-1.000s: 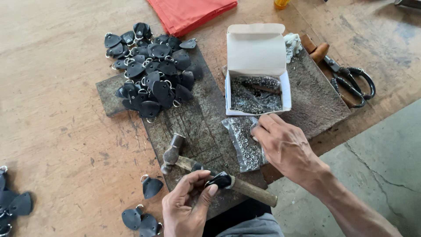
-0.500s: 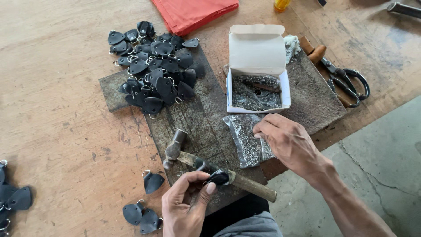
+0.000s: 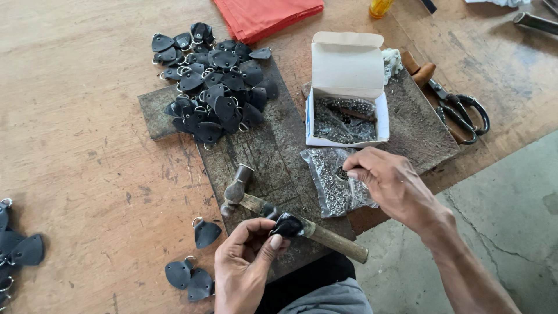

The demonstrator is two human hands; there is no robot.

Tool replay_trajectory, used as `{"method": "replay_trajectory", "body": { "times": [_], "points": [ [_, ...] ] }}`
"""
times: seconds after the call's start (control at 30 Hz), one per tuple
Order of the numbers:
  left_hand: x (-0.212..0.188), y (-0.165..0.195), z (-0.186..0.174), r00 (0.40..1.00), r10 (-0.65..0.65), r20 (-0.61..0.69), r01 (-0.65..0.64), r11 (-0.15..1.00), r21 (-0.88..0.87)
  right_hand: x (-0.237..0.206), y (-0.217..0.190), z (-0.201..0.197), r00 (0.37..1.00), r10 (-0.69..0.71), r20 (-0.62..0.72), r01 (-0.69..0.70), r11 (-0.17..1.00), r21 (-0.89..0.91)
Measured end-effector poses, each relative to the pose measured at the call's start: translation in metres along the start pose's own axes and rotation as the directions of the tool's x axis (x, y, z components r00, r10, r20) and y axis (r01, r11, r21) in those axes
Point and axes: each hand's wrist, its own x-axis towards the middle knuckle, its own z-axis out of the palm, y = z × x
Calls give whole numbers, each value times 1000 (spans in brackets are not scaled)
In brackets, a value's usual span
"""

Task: The person repeatedly assembles small black keychain components by inserting metal rivets and hammering them flat on a wooden block. They pick up each piece, align the rivet, strike it with a hammer, and place the finished unit aside.

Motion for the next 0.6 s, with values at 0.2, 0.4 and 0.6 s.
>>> {"method": "replay_trajectory", "body": {
  "times": [0.2,0.4,0.6],
  "points": [
    [0,-3,-2,1000,8,18,-8,1000,-15,-1,7,1,990,-141,1,141,986,-86],
    [1,-7,-5,1000,12,3,-12,1000,-26,-1,7,-3,996,-87,19,89,990,-110],
    [2,-6,-2,998,44,34,-39,991,-127,-10,-5,0,956,-252,-150,263,963,56]
  ]
}}
